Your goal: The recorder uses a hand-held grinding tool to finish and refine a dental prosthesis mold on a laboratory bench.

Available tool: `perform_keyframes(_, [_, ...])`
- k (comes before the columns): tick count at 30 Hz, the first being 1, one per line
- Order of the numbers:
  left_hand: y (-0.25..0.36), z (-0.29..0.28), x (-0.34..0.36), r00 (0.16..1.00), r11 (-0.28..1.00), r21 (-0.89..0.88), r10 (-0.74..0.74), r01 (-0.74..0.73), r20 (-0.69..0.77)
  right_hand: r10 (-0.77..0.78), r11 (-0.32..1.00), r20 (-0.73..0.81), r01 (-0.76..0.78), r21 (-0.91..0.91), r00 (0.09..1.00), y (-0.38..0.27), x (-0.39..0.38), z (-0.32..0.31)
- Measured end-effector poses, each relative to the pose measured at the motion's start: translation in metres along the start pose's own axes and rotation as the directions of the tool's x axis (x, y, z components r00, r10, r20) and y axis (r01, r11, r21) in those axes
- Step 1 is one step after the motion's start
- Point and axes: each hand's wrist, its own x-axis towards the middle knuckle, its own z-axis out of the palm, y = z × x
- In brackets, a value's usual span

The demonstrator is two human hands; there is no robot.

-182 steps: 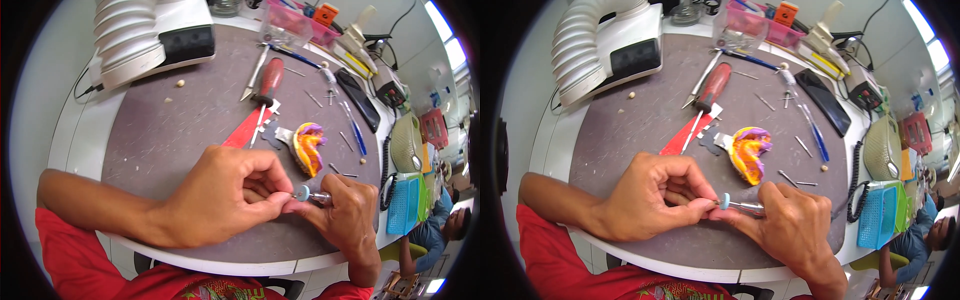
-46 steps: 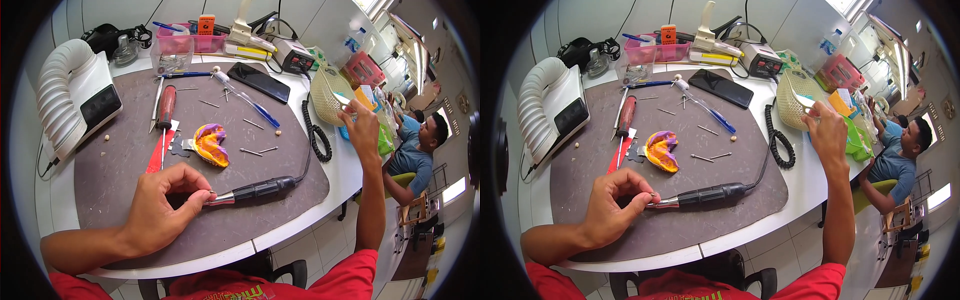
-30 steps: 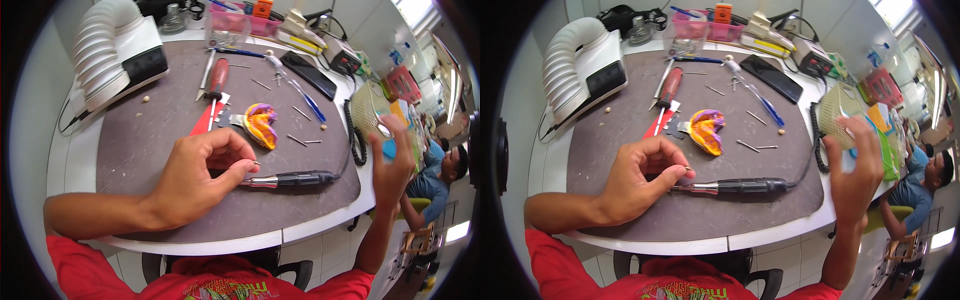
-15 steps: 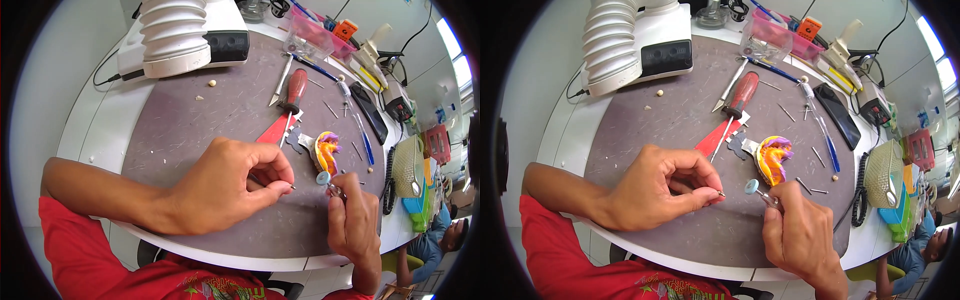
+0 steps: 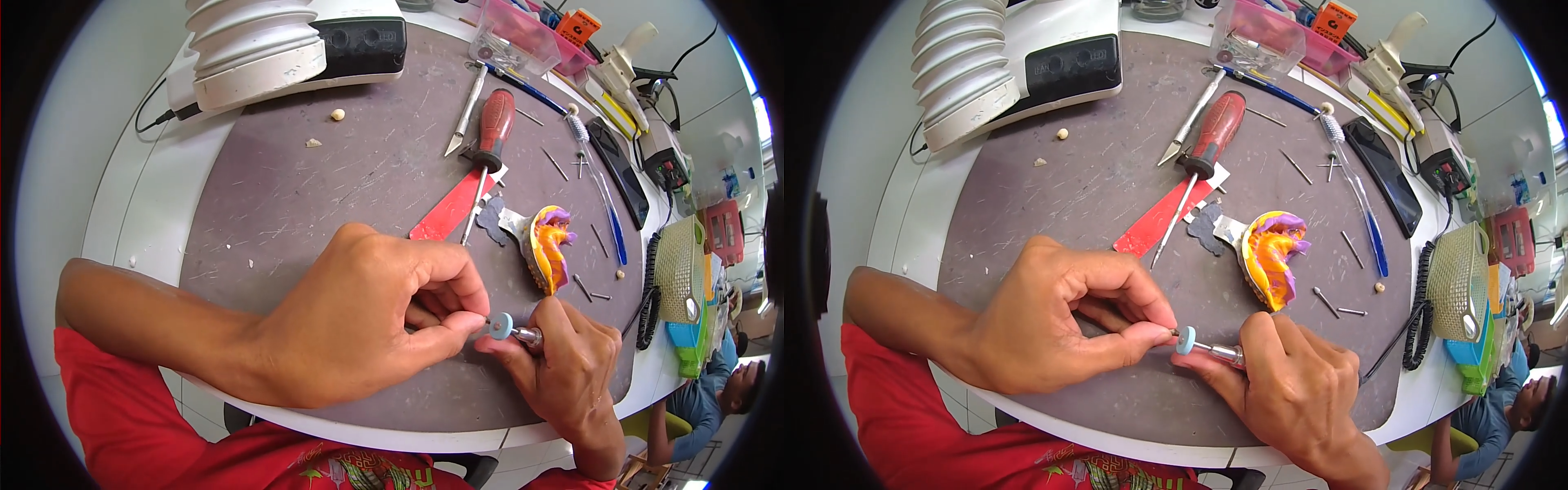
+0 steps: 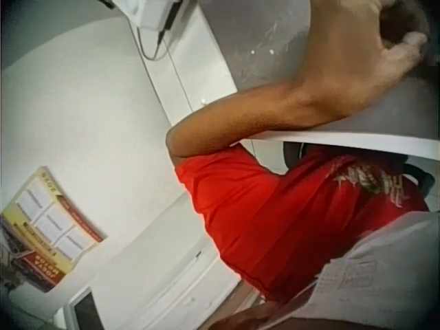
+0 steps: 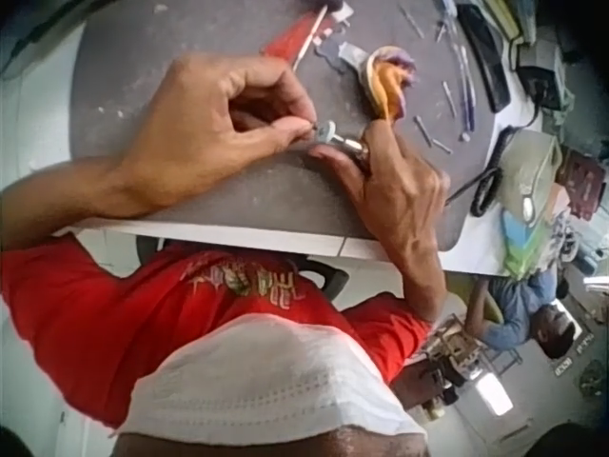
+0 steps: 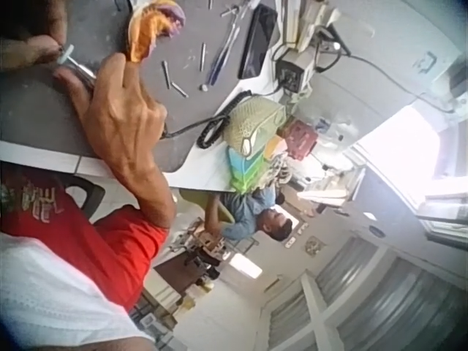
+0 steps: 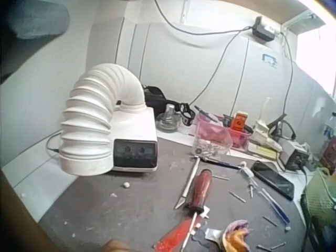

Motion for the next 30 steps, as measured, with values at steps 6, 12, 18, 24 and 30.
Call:
perform_keyframes(6, [-0.0011,0.0007,0.0001,1.0,1.0,0.007,0.007,-0.007,0.005,0.019,1.0,-0.018,-0.019,-0.023,1.0,0.0001,-0.0019,0.0022])
perform_keyframes(12, [-0.0006,0.0005,-0.0007,0.999,0.999,0.038,0.034,-0.034,0.0,0.023,0.999,-0.018,-0.024,-0.03,1.0,-0.0027,-0.0008,0.002])
perform_keyframes(18, [-0.0013,0.0,-0.0012,0.999,0.999,0.04,0.036,-0.036,0.003,0.023,0.999,-0.026,-0.024,-0.045,0.999,-0.0013,-0.0021,0.0035])
perform_keyframes(24, [-0.0005,0.0002,-0.0004,1.0,0.999,0.044,0.02,-0.02,0.017,0.013,0.999,-0.012,-0.013,-0.041,1.0,-0.0033,-0.0022,0.0018])
perform_keyframes(30, [-0.0008,0.0001,-0.0001,0.999,0.997,0.066,0.027,-0.028,0.017,0.009,0.999,-0.033,-0.01,-0.037,0.999,-0.0017,0.0003,0.0033])
